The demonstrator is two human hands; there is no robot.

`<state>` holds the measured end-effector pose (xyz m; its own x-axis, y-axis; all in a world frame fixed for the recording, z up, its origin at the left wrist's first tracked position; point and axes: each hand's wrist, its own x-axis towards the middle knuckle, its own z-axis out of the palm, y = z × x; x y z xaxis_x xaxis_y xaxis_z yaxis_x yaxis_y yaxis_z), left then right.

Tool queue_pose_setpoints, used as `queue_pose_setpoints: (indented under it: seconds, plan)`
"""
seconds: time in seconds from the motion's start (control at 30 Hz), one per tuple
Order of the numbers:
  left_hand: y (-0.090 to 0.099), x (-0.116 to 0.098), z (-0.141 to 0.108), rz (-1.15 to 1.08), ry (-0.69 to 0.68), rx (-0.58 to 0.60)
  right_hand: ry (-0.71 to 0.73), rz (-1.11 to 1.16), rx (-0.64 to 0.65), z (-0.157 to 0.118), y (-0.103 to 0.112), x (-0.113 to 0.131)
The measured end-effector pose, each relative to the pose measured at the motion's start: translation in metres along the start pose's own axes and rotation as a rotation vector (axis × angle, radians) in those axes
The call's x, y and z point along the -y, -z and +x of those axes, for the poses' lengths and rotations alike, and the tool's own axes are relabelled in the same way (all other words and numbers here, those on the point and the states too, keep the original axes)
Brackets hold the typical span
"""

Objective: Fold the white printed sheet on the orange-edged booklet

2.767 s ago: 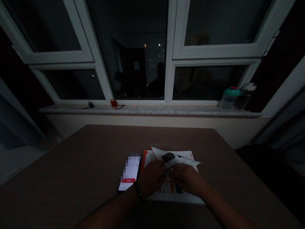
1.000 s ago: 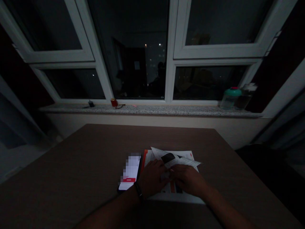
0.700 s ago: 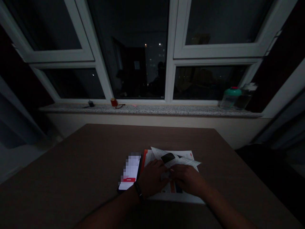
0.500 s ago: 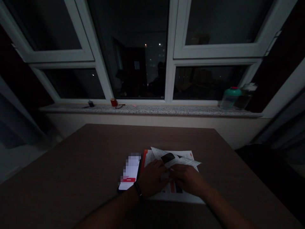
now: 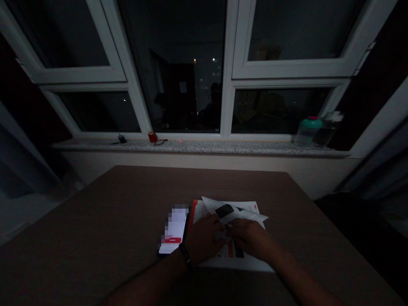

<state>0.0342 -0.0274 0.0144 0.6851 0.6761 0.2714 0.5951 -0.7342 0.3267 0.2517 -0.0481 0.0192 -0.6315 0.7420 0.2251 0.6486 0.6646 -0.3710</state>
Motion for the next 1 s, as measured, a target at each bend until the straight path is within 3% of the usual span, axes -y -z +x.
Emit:
queue_pose_setpoints:
  seconds: [0.43,1.0]
  plan:
    - [0.003,-0.003,0.000,0.031,0.028,0.026,-0.027,-0.011,-0.053,0.001,0.001,-0.012]
    - [0.005,-0.003,0.001,-0.031,0.064,0.071,-0.125,0.238,-0.149,0.001,-0.011,-0.030]
